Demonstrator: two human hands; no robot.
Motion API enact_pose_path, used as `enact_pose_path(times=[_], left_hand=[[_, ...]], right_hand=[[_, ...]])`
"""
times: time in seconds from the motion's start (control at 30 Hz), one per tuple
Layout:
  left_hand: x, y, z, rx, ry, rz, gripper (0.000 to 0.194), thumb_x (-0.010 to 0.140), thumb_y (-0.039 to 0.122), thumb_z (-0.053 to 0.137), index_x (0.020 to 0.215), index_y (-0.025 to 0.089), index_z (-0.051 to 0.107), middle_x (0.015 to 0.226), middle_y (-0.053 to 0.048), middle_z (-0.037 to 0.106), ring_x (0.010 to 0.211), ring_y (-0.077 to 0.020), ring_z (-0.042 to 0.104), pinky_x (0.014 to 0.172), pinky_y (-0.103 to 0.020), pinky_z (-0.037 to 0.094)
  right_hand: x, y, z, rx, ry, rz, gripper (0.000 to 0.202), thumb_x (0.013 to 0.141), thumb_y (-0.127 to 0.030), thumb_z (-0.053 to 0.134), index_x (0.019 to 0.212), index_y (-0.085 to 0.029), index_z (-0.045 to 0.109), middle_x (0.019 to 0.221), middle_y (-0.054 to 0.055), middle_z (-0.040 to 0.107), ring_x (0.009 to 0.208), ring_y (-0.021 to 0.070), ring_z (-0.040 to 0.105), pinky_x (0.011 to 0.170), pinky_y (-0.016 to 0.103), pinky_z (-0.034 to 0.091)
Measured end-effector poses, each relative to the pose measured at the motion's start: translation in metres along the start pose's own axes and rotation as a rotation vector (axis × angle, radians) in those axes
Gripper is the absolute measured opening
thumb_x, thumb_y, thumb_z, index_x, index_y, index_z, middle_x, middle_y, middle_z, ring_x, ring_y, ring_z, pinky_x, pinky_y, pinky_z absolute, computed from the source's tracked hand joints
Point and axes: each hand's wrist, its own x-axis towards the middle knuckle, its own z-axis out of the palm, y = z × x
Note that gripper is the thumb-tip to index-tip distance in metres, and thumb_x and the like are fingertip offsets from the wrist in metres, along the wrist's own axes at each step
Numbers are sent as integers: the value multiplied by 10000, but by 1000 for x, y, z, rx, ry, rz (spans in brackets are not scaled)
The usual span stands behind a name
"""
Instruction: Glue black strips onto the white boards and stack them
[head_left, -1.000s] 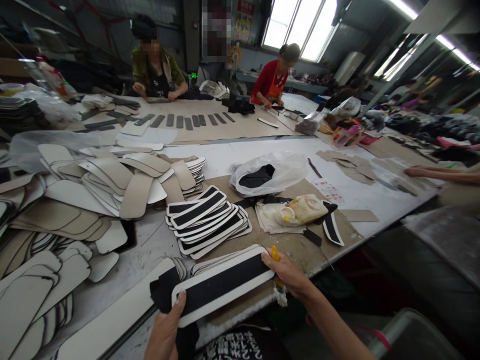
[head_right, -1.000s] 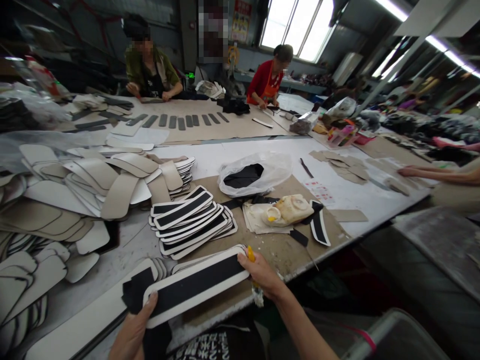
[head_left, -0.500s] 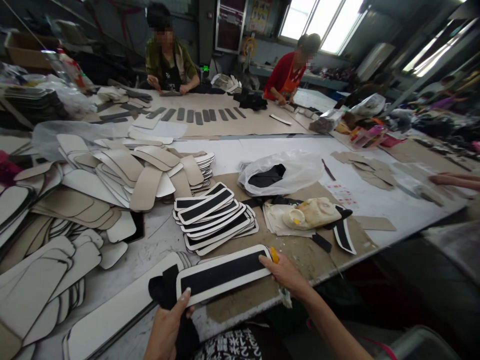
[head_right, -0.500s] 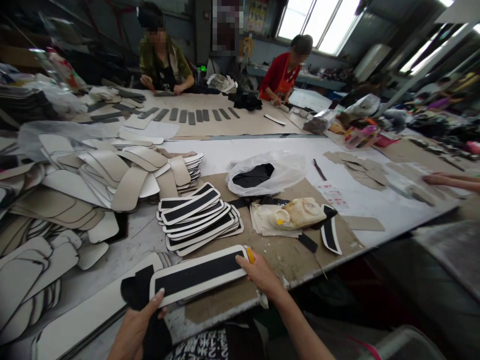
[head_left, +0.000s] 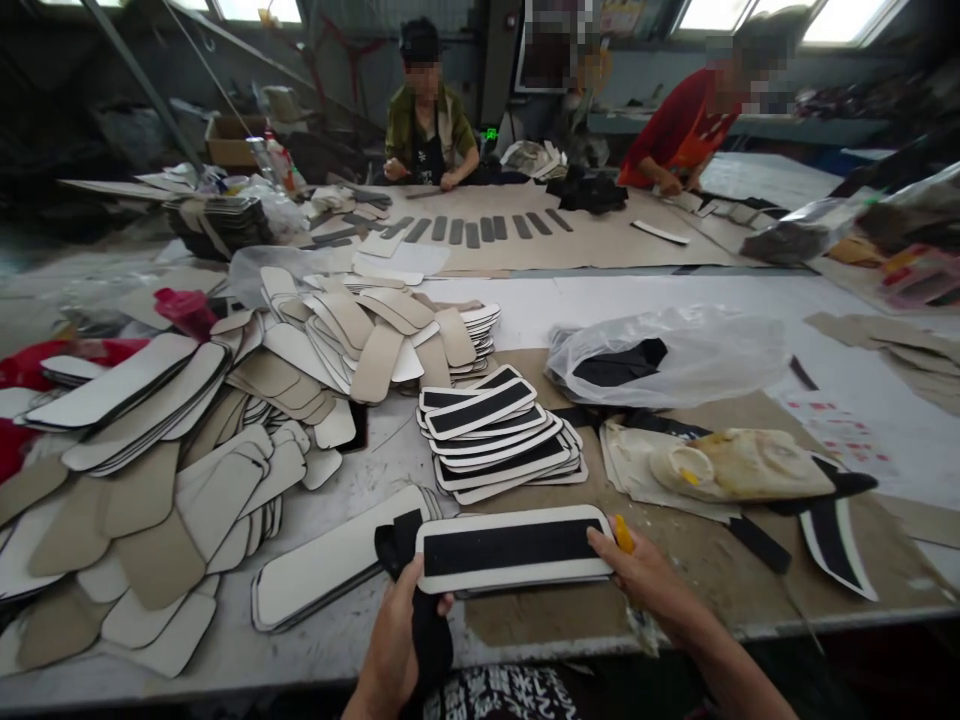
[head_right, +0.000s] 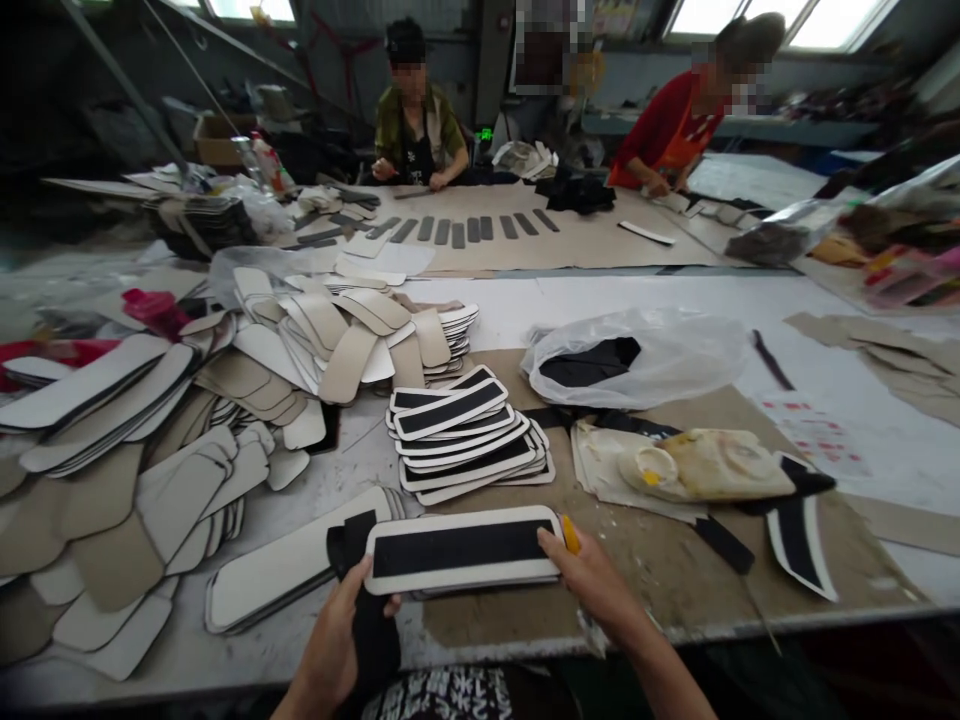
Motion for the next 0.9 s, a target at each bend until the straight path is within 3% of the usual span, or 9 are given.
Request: enact_pose_path(times=[0.1, 0.23, 0.4, 0.67, 0.77, 0.9], left_hand=[[3, 2, 0, 99, 53, 62, 486, 678, 483, 682, 1012, 145, 579, 882, -46, 590, 653, -141, 500, 521, -242, 444], [7, 2, -6, 229, 132, 112, 525, 586, 442, 765, 932, 96, 579, 751, -40, 569, 590, -123, 453, 454, -221, 401], [4, -4, -19, 176, 84, 38, 461, 610, 441, 750, 862, 96, 577, 648, -4, 521, 524, -90, 416, 434, -198, 372], [0, 1, -31, 168, 56, -25, 482, 585, 479, 754, 848, 115, 579, 575, -1, 527, 495, -105, 458, 425, -192, 359], [3, 4, -35, 243, -4, -27, 451, 574, 508, 744, 723, 122, 566, 499, 1, 506, 458, -96, 431, 414, -188, 333], [11, 19, -23, 343, -10, -36, 433, 580, 503, 734, 681, 121, 556, 479, 1, 501, 440, -94, 423, 416, -196, 336]], right_hand=[[1, -2, 4, -4, -3, -9, 387, 713, -580, 543, 746, -198, 490, 595, -42, 430, 515, 100, 354, 432, 214, 284], [0, 2, 12, 47, 15, 41, 396, 707, -595, 541, 753, -206, 480, 582, -54, 401, 492, 90, 336, 422, 204, 267], [-3, 16, 21, 199, 0, 165, 410, 698, -593, 579, 730, -206, 447, 525, -82, 321, 431, 54, 243, 384, 182, 199], [-3, 17, 36, 303, 70, 150, 481, 668, -645, 585, 698, -206, 390, 504, -94, 302, 411, 34, 233, 377, 162, 180], [2, 18, 36, 262, 115, 137, 483, 678, -655, 552, 655, -210, 368, 443, -96, 296, 383, 39, 227, 370, 175, 169], [16, 5, 27, 185, 145, 88, 529, 625, -707, 533, 601, -216, 338, 381, -102, 292, 341, 42, 228, 357, 190, 186]])
